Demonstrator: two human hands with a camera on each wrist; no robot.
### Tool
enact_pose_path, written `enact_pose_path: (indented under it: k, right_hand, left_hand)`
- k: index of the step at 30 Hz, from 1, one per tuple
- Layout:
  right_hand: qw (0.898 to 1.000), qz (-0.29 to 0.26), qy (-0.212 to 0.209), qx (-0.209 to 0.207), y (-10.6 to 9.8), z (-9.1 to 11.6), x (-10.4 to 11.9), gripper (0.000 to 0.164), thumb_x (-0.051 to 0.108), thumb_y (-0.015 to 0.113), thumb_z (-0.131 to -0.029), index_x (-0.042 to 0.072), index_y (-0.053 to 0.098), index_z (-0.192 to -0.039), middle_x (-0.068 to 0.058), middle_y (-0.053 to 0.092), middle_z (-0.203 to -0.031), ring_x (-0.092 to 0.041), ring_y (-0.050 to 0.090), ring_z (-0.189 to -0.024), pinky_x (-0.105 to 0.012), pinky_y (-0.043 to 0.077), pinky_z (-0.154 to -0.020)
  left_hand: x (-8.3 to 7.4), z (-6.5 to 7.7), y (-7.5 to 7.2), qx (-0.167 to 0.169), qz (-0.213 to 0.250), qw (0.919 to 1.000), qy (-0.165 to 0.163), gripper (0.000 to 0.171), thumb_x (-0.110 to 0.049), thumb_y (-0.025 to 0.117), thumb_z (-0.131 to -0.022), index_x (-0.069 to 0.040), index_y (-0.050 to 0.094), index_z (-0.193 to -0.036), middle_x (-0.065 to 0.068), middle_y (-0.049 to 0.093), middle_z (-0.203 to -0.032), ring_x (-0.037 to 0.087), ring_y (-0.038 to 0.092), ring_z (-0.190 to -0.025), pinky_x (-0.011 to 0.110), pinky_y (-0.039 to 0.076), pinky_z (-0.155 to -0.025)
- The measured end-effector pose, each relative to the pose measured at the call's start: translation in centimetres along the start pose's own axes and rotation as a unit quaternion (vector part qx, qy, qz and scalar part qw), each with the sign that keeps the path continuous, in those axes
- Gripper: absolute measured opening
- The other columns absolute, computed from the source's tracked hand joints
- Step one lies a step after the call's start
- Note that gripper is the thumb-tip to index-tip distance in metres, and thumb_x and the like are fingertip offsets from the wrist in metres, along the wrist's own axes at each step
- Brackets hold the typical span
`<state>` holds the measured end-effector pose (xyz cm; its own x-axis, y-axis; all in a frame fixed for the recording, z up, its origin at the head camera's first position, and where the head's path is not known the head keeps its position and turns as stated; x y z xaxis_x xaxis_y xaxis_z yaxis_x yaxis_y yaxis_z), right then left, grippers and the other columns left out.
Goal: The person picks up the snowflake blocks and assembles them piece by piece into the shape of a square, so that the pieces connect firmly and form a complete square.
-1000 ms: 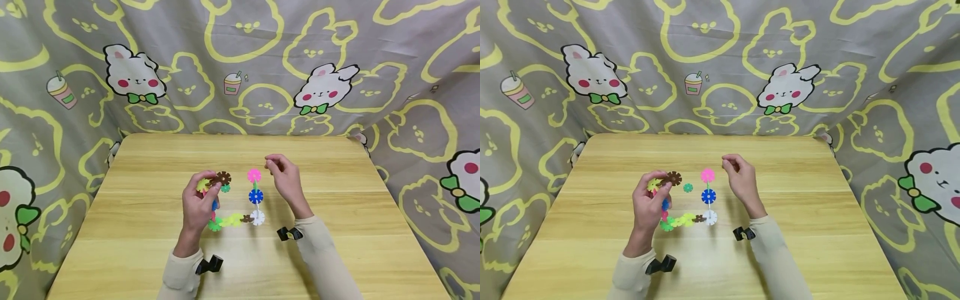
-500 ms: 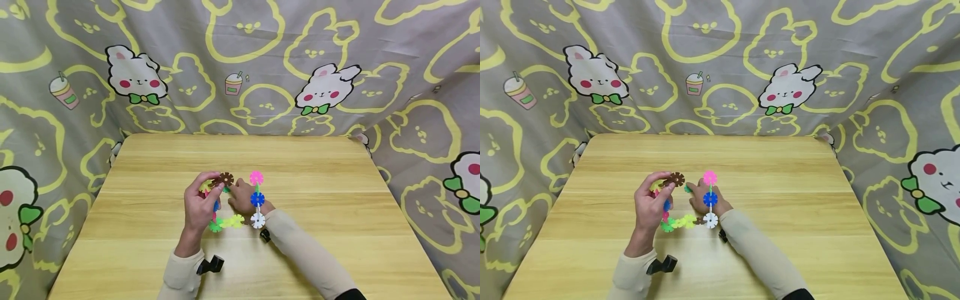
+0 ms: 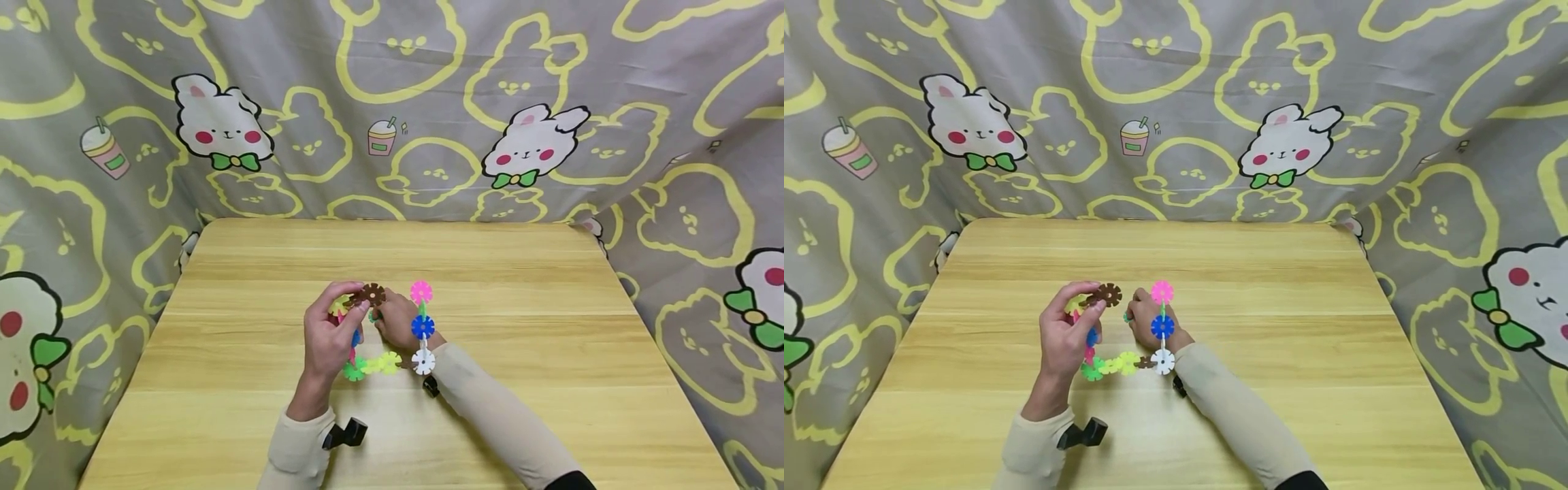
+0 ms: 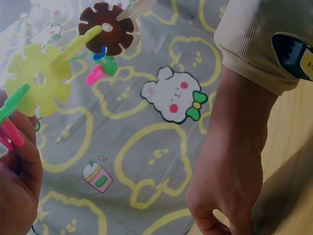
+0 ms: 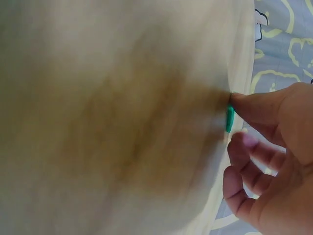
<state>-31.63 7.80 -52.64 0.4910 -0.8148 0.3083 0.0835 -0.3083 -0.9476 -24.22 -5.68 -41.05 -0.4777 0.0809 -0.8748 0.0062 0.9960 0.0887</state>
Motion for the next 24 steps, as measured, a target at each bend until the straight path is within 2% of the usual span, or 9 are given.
enact_pose_path:
  k: [4,6,8,12,16,17,20,23,24]
  right_hand:
    - [0.999,-0.008,0.032,0.039,-0.3,0.0,0.2,0.015,0.022,0.069,-0.088,0.009,0.066,-0.096,-0.006,0.057,-0.102,-0.017,0.06,-0.077,-0.031,0.055,-0.069]
    - [0.996,-0.022,0.056,0.062,-0.6,0.1,0.1,0.024,0.023,0.069,-0.088,0.004,0.066,-0.102,-0.01,0.056,-0.102,-0.018,0.058,-0.074,-0.032,0.055,-0.067]
    - [0.995,-0.048,0.06,0.07,-0.7,0.1,-0.1,0.027,0.023,0.07,-0.087,0.002,0.066,-0.104,-0.01,0.057,-0.099,-0.017,0.056,-0.075,-0.03,0.053,-0.068]
    - [0.989,-0.123,0.055,0.058,-1.2,1.0,-1.1,0.015,0.026,0.069,-0.089,0.012,0.069,-0.095,-0.001,0.06,-0.087,-0.011,0.053,-0.075,-0.024,0.049,-0.066]
    - [0.974,-0.216,0.075,0.002,-3.3,2.4,-2.8,0.006,0.02,0.07,-0.089,0.014,0.07,-0.091,-0.001,0.066,-0.084,-0.014,0.06,-0.076,-0.026,0.052,-0.067]
    - [0.97,-0.228,0.08,-0.021,-4.2,2.7,-3.2,0.005,0.013,0.07,-0.088,0.012,0.07,-0.092,-0.003,0.068,-0.085,-0.016,0.062,-0.077,-0.027,0.053,-0.069]
    - [0.961,-0.241,0.099,-0.093,-7.2,3.5,-4.3,0.013,0.003,0.068,-0.085,0.008,0.07,-0.097,-0.006,0.07,-0.088,-0.018,0.063,-0.078,-0.029,0.054,-0.071]
    - [0.952,-0.237,0.094,-0.171,-10.4,4.3,-4.4,0.013,0.002,0.068,-0.086,0.007,0.07,-0.098,-0.006,0.068,-0.086,-0.016,0.059,-0.075,-0.026,0.052,-0.068]
    - [0.947,-0.238,0.087,-0.197,-11.4,4.6,-4.3,0.01,0.007,0.069,-0.087,0.007,0.07,-0.098,-0.005,0.067,-0.084,-0.015,0.058,-0.074,-0.025,0.051,-0.067]
  left_hand:
    - [0.0,0.0,-0.1,0.003,-0.003,1.0,0.004,0.023,0.008,0.059,-0.089,0.006,0.062,-0.112,-0.004,0.063,-0.104,0.011,0.049,-0.041,0.022,0.042,-0.034]
    - [0.0,0.0,-0.2,0.002,-0.007,1.0,0.006,0.023,0.008,0.059,-0.089,0.006,0.062,-0.111,-0.003,0.063,-0.105,0.012,0.049,-0.04,0.022,0.042,-0.034]
    - [0.0,0.1,-0.3,0.0,-0.013,0.9999,0.006,0.023,0.008,0.059,-0.089,0.005,0.062,-0.111,-0.003,0.063,-0.105,0.012,0.049,-0.04,0.021,0.041,-0.034]
    - [0.0,0.1,-0.4,-0.001,-0.014,0.9999,0.006,0.023,0.008,0.059,-0.089,0.005,0.063,-0.111,-0.004,0.064,-0.104,0.012,0.049,-0.04,0.021,0.041,-0.034]
    - [-0.1,0.0,-0.3,0.0,-0.01,0.9999,0.005,0.023,0.008,0.06,-0.088,0.005,0.063,-0.111,-0.004,0.064,-0.104,0.011,0.049,-0.039,0.022,0.042,-0.034]
    - [-0.1,0.0,-0.3,0.001,-0.009,0.9999,0.007,0.023,0.008,0.06,-0.088,0.006,0.063,-0.11,-0.003,0.064,-0.104,0.011,0.049,-0.039,0.022,0.041,-0.033]
    - [-0.1,0.0,-0.2,0.002,-0.012,0.9998,0.014,0.023,0.009,0.06,-0.088,0.006,0.063,-0.11,-0.002,0.065,-0.103,0.011,0.05,-0.039,0.021,0.04,-0.033]
    - [0.1,0.1,-0.2,0.004,-0.012,0.9998,0.018,0.023,0.01,0.06,-0.087,0.006,0.063,-0.109,-0.002,0.065,-0.102,0.011,0.05,-0.039,0.021,0.038,-0.032]
    - [0.1,0.1,-0.2,0.006,-0.01,0.9998,0.019,0.023,0.01,0.06,-0.087,0.006,0.063,-0.109,-0.003,0.065,-0.101,0.01,0.05,-0.039,0.021,0.038,-0.032]
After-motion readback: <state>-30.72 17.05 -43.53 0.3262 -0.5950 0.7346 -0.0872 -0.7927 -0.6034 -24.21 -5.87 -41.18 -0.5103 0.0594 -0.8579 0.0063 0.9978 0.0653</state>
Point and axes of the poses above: each hand's wrist, its own z-axis away from the middle knuckle, its own y-axis out of the palm, x = y × z, the point moved 3 cm from there along -z, towards the middle knuckle
